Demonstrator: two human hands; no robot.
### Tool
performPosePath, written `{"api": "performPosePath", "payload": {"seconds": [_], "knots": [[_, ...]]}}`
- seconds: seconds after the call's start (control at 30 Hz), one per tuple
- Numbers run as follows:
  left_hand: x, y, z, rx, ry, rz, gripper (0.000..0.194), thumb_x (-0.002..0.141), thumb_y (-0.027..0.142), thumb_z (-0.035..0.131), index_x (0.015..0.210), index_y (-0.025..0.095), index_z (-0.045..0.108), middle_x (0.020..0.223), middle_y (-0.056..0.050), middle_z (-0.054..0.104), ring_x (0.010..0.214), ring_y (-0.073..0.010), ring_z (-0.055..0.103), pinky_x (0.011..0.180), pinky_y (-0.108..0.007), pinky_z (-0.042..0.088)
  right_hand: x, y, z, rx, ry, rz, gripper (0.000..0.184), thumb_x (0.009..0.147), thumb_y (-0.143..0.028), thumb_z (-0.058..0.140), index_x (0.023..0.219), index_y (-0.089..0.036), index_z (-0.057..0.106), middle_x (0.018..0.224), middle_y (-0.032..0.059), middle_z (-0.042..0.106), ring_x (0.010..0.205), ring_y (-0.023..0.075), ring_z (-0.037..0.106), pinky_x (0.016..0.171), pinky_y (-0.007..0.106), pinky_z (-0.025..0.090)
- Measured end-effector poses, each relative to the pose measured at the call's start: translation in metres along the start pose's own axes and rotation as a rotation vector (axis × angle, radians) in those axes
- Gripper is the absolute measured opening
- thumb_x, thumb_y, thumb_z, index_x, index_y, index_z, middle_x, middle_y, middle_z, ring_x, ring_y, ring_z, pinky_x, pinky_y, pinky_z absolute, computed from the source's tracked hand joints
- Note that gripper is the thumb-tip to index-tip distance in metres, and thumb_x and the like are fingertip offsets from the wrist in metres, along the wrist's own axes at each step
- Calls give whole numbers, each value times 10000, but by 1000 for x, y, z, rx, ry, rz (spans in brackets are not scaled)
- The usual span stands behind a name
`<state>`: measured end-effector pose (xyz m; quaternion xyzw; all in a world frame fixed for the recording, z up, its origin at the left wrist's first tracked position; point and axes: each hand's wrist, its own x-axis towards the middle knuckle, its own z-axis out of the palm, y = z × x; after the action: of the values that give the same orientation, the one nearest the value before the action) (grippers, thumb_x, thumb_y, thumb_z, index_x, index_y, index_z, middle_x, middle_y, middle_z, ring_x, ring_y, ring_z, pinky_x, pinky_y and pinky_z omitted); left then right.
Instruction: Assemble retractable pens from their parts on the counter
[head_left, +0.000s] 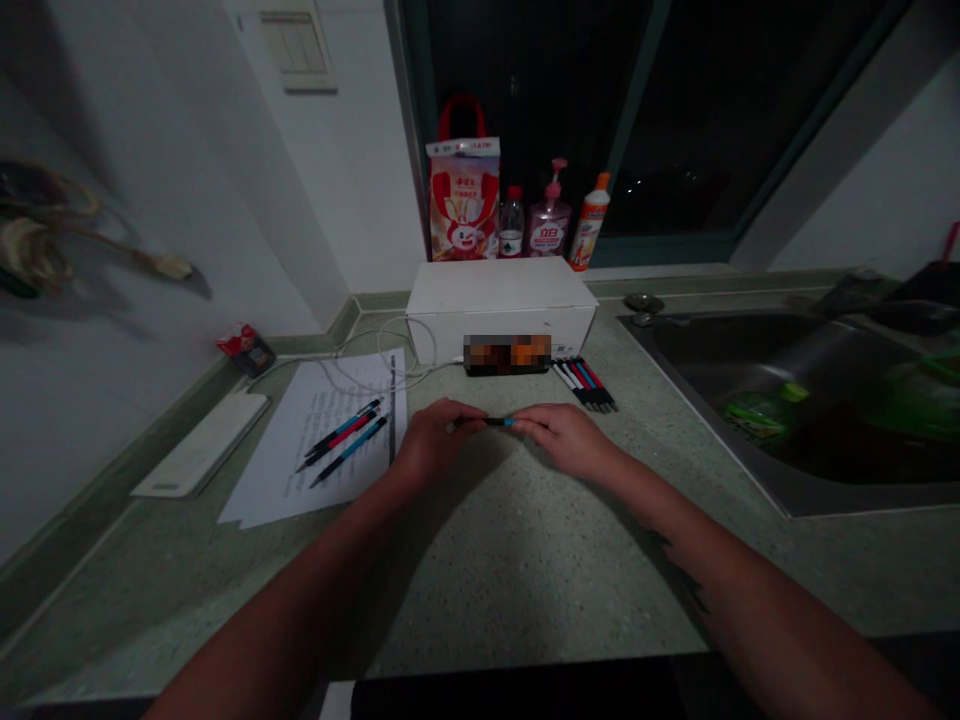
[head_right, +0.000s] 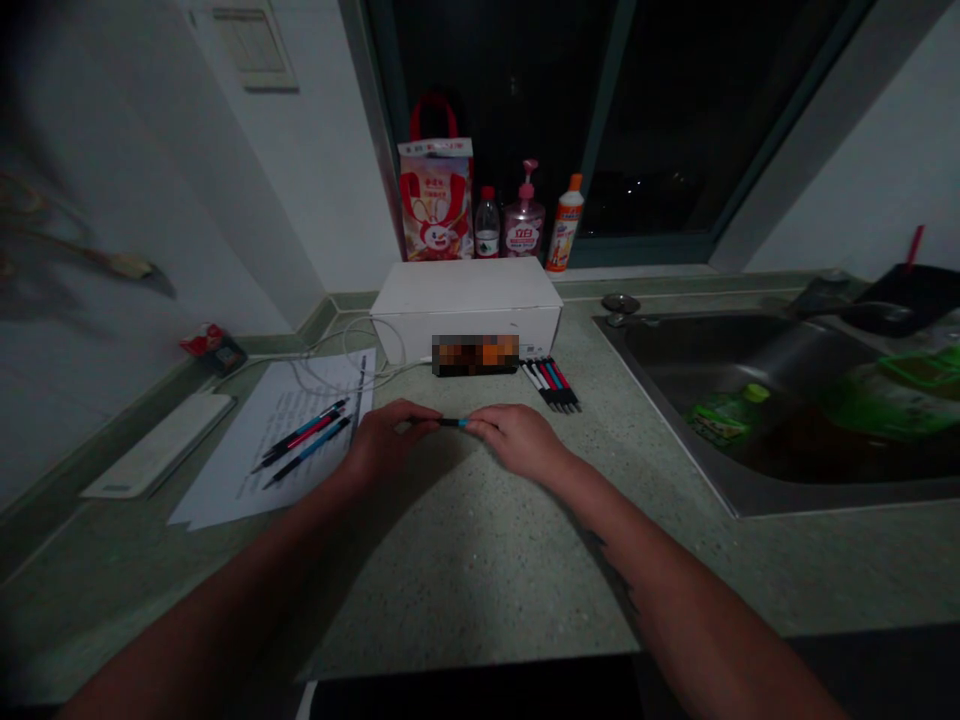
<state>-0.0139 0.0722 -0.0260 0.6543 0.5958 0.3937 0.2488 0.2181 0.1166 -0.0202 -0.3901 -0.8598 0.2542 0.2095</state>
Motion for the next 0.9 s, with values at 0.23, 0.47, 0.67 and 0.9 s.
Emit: {"api": "performPosePath", "payload": {"seconds": [0.23, 0.47, 0.67, 0.9], "knots": [[-2, 1, -1, 45, 1, 103, 130, 856, 231, 707, 943, 239, 805, 884, -38, 755, 863, -203, 685, 831, -346, 536, 0, -3, -4, 167, -37, 58, 243, 995, -302, 572, 1015, -217, 798, 829, 38, 771, 745, 182, 680, 684, 294, 484], [-1, 7, 2, -23, 17, -59, 105, 842, 237, 680, 929, 209, 732, 893, -31, 763, 842, -190, 710, 821, -328, 547, 8, 12, -6, 349, 312, 134, 218, 887, -393, 665, 972, -203, 732, 872, 58, 753, 781, 207, 699, 716, 346, 553], [-9, 10, 16, -213, -257, -143, 247, 790, 248, 704, 1032, 198, 720, 835, -23, 774, 784, -200, 722, 731, -311, 540, 15, 11, 3, 790, 451, 198, 504, 723, -552, 820, 1055, -238, 607, 667, -41, 642, 669, 209, 712, 543, 306, 574], [-16, 11, 24, -250, -333, -165, 216, 764, 283, 736, 957, 187, 735, 827, -31, 768, 792, -204, 709, 741, -314, 523, 14, 3, 9, 872, 475, 189, 488, 684, -530, 857, 993, -245, 609, 682, -52, 655, 625, 173, 692, 548, 310, 610]]}}
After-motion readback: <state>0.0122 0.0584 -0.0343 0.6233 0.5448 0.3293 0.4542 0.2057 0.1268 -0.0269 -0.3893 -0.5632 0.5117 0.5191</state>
